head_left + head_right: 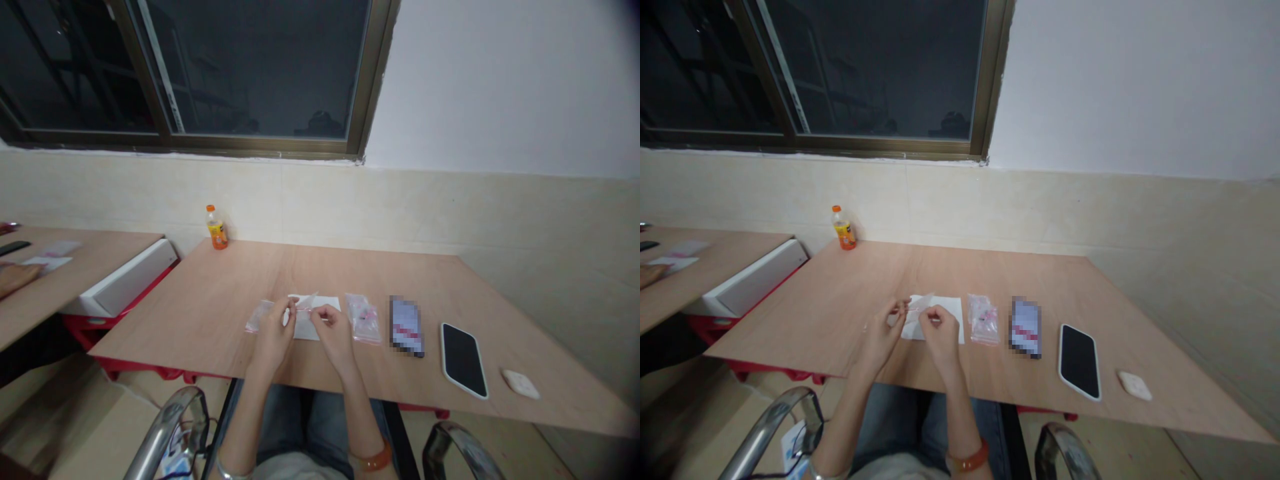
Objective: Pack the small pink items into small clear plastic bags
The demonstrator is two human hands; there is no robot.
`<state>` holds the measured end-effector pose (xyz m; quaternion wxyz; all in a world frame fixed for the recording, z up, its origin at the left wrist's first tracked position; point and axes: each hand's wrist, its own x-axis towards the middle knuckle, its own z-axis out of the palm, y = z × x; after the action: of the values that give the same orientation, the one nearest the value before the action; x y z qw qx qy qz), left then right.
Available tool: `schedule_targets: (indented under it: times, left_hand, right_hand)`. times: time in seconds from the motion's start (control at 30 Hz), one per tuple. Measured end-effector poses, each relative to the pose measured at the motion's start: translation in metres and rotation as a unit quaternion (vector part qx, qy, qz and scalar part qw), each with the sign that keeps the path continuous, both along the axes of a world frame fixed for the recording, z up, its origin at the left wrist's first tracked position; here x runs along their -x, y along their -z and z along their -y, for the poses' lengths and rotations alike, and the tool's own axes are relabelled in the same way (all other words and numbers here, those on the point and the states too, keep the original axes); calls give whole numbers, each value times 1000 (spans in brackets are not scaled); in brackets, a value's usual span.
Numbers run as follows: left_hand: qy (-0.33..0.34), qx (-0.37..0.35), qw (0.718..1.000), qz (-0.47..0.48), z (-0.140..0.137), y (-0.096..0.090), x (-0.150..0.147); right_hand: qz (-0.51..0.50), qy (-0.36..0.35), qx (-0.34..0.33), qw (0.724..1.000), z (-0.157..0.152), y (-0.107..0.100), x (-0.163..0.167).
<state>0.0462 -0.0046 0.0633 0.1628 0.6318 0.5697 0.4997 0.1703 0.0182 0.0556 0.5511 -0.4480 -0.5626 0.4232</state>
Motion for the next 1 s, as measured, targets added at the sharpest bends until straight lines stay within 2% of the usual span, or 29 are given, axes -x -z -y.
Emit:
schedule_targets:
  times: [0.23, 0.37, 0.53, 0.63, 0.73, 1.0]
  left_hand:
    - [-6, -2, 983, -181, 0, 3, -2]
    - [-13, 13, 974, -227, 0, 6, -4]
    - [-17, 37, 964, -263, 2, 5, -5]
    - [-27, 33, 963, -265, 3, 4, -5]
    - [-24, 19, 970, -241, 3, 2, -6]
    - [-18, -19, 996, -85, 7, -14, -3]
  right_hand:
    - [46, 6, -25, 999, 6, -2, 4]
    - [93, 3, -39, 995, 8, 0, 3]
    - [168, 46, -80, 982, 8, 2, 3]
    - [170, 40, -93, 980, 8, 2, 5]
    - [145, 32, -76, 986, 7, 4, 6]
    - [55, 53, -46, 996, -3, 10, -5]
